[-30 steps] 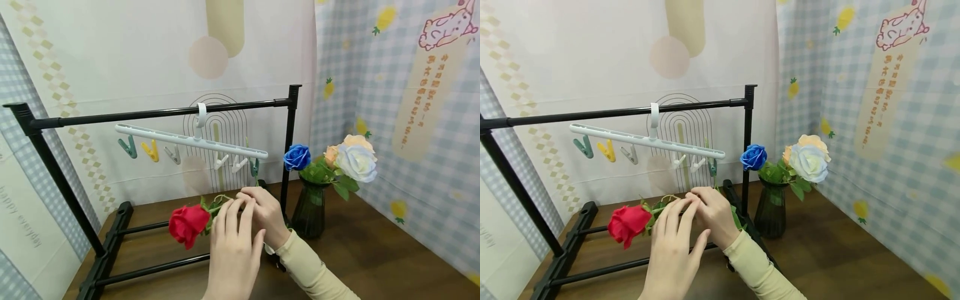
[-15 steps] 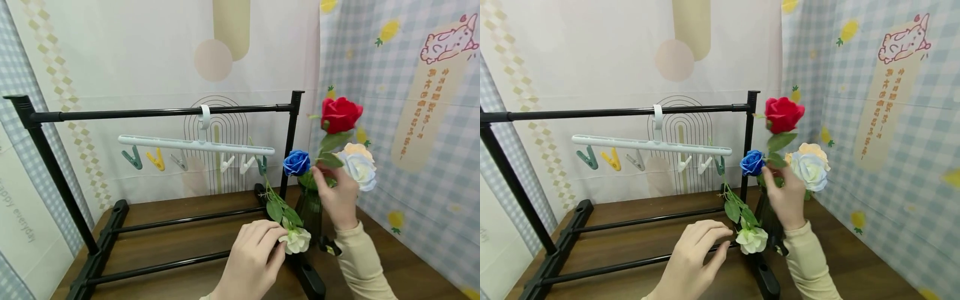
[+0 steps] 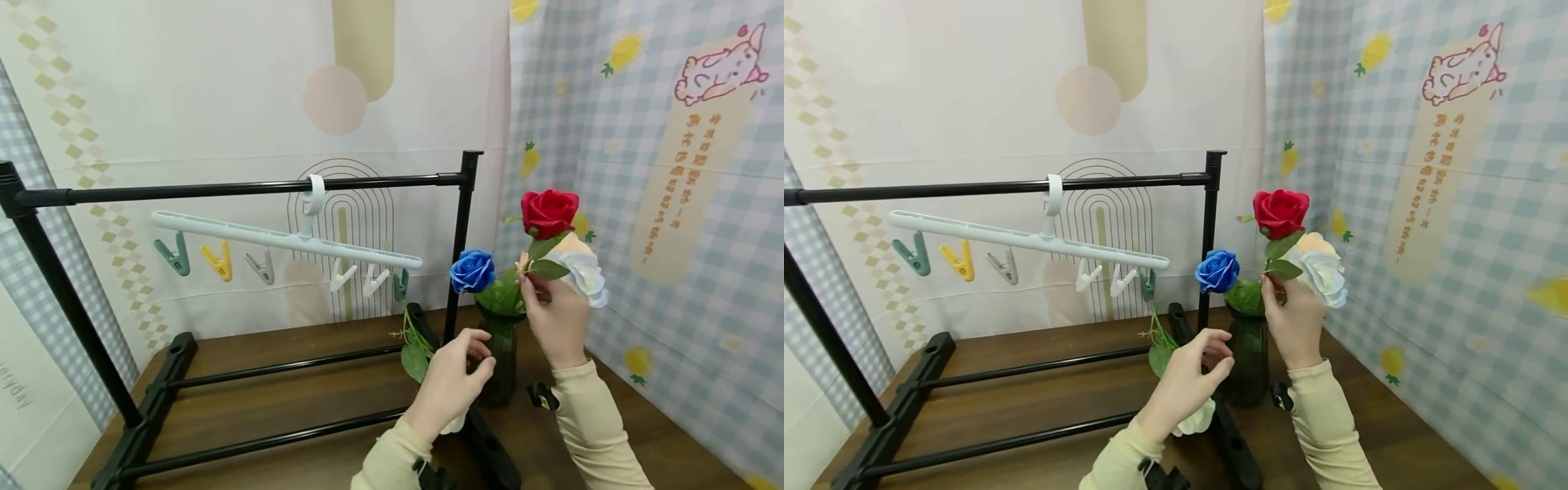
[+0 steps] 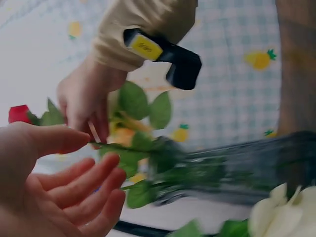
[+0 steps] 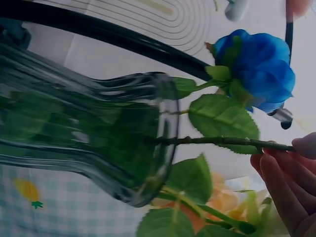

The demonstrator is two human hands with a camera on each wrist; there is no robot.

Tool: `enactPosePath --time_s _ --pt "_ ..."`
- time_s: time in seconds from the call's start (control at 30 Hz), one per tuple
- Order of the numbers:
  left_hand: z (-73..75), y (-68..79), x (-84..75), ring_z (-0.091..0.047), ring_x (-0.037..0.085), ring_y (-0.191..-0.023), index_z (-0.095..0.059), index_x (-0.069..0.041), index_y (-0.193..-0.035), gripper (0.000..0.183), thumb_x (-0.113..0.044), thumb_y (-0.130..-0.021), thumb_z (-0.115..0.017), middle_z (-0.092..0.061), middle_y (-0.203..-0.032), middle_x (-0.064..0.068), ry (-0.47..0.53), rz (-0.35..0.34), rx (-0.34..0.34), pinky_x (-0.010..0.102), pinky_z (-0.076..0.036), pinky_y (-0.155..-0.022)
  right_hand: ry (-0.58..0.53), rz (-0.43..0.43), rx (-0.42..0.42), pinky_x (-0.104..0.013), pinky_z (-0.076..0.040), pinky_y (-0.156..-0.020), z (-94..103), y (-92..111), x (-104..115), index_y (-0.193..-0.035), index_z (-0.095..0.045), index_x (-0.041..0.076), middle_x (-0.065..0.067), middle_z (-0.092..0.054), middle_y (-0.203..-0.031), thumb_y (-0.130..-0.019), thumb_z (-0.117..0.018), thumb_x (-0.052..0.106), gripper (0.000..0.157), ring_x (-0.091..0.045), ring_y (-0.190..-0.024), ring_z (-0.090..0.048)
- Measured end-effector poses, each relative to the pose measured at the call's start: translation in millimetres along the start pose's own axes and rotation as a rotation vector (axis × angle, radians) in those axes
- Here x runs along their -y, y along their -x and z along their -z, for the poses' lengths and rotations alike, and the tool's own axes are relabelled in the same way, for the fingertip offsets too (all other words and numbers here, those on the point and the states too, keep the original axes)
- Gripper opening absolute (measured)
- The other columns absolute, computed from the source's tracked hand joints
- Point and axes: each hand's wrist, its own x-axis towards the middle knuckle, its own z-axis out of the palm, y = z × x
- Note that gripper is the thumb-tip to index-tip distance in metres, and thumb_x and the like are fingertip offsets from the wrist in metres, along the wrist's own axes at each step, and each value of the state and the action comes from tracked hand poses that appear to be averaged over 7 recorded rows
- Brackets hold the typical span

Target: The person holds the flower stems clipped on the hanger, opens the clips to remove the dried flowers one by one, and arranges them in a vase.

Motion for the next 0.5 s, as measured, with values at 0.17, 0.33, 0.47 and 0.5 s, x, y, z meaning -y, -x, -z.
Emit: enactPosePath --time_s 0.17,0.33,0.47,0.5 --pt "-23.1 -18.7 10.5 -0.061 0.022 -0.107 -0.047 -0.009 -0.138 0.049 -0.02 -0.094 -0.062 -0.064 -0.118 0.006 0.045 0.145 -0.014 0.028 -0.05 -0.085 -0.003 -0.03 0.012 0.002 -0.04 -0.065 -1.6 4 -6 -0.085 -0.074 -0.003 -0.018 -0.072 -0.076 -0.085 -0.07 0.001 0.006 -0.03 -0.063 -0.067" --pt "-41.6 -33.9 21.4 -0.05 0.032 -0.125 -0.035 -0.003 -0.146 0.064 -0.02 -0.092 -0.064 -0.051 -0.136 0.017 0.039 0.246 -0.015 0.045 -0.045 -0.1 0.087 -0.057 0.075 -0.034 -0.047 -0.051 -4.2 12 -15 -0.083 -0.071 -0.003 -0.018 -0.068 -0.065 -0.084 -0.071 0.004 0.008 -0.031 -0.054 -0.062" --pt "-55.1 -38.4 26.7 -0.043 0.038 -0.135 -0.03 0.0 -0.149 0.07 -0.019 -0.091 -0.065 -0.042 -0.146 0.023 0.043 0.276 -0.001 0.051 -0.04 -0.106 0.151 -0.078 0.142 -0.037 -0.038 -0.045 -3.6 24 -22 -0.078 -0.067 -0.001 -0.015 -0.061 -0.058 -0.082 -0.072 0.006 0.009 -0.026 -0.047 -0.054" --pt "-58.3 -38.7 27.5 -0.042 0.038 -0.135 -0.03 0.0 -0.149 0.07 -0.018 -0.091 -0.065 -0.041 -0.147 0.024 0.04 0.28 0.003 0.051 -0.04 -0.107 0.162 -0.086 0.156 -0.035 -0.035 -0.045 -3.0 27 -24 -0.077 -0.067 0.0 -0.013 -0.06 -0.057 -0.082 -0.073 0.007 0.01 -0.024 -0.047 -0.052"
